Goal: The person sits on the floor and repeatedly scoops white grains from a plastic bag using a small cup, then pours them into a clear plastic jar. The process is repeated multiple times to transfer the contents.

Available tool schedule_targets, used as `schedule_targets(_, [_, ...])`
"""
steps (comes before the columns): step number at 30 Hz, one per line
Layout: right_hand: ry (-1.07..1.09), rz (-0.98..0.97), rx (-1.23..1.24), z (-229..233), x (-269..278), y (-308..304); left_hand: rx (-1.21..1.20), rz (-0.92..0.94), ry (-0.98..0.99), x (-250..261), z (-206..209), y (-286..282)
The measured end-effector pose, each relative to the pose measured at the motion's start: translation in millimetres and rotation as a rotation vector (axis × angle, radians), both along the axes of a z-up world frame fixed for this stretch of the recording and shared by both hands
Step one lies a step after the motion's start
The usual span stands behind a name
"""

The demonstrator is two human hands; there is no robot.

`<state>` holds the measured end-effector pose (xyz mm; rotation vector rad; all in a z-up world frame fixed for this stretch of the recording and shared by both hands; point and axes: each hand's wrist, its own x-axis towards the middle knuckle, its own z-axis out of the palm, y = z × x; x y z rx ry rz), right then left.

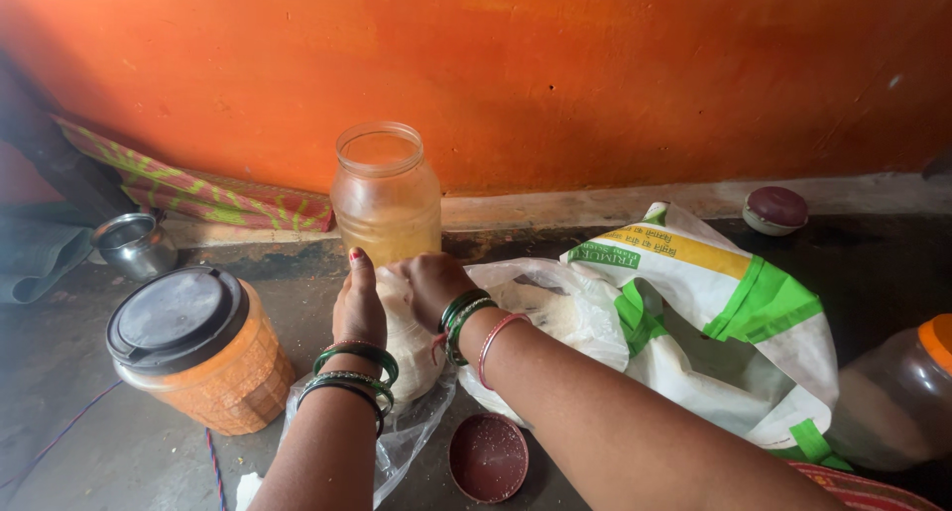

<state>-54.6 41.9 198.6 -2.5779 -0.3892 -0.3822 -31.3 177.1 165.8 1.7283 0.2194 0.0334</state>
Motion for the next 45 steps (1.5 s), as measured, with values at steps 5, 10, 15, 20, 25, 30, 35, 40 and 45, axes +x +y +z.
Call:
schedule_targets(5, [-0.088, -0.019, -0.024, -7.3, -6.8, 0.8, 0.073, 0.025, 0.003, 5.1, -8.9, 0.5])
schedule_targets(10, [0.047, -0.060, 0.215, 0.8, -10.7, -1.2, 0.085, 0.049, -0.039, 2.2, -12.7, 1.7])
schedule_targets(15, [-0.021, -0.048, 0.202, 4.1, -11.7, -4.8, 0.103, 0.050, -0.048, -3.1, -8.4, -1.6])
schedule_targets(20, [-0.075, 0.019, 0.240, 0.1, -18.9, -5.3, 0.212, 0.051, -0.079, -6.6, -13.2, -5.4])
schedule_targets(25, [-0.110, 0.057, 0.203, -1.0, -23.8, -8.4, 0.346, 0.014, -0.103, -1.9, -20.9, -7.9])
schedule_targets(30, [-0.068, 0.047, 0.145, 0.5, -27.8, -7.9, 0.443, 0.012, -0.163, 0.5, -26.5, -7.6])
schedule_targets(35, [-0.023, 0.019, 0.205, 1.9, -31.8, -6.0, 0.421, -0.001, -0.192, 1.8, -28.9, -7.2])
schedule_targets(40, [-0.102, 0.018, 0.249, -3.0, -29.0, -7.1, 0.428, -0.003, -0.148, -1.2, -25.5, -4.9])
schedule_targets(45, [-0.130, -0.023, 0.305, -12.6, -21.4, -8.0, 0.421, 0.011, -0.149, -2.8, -23.5, -8.3])
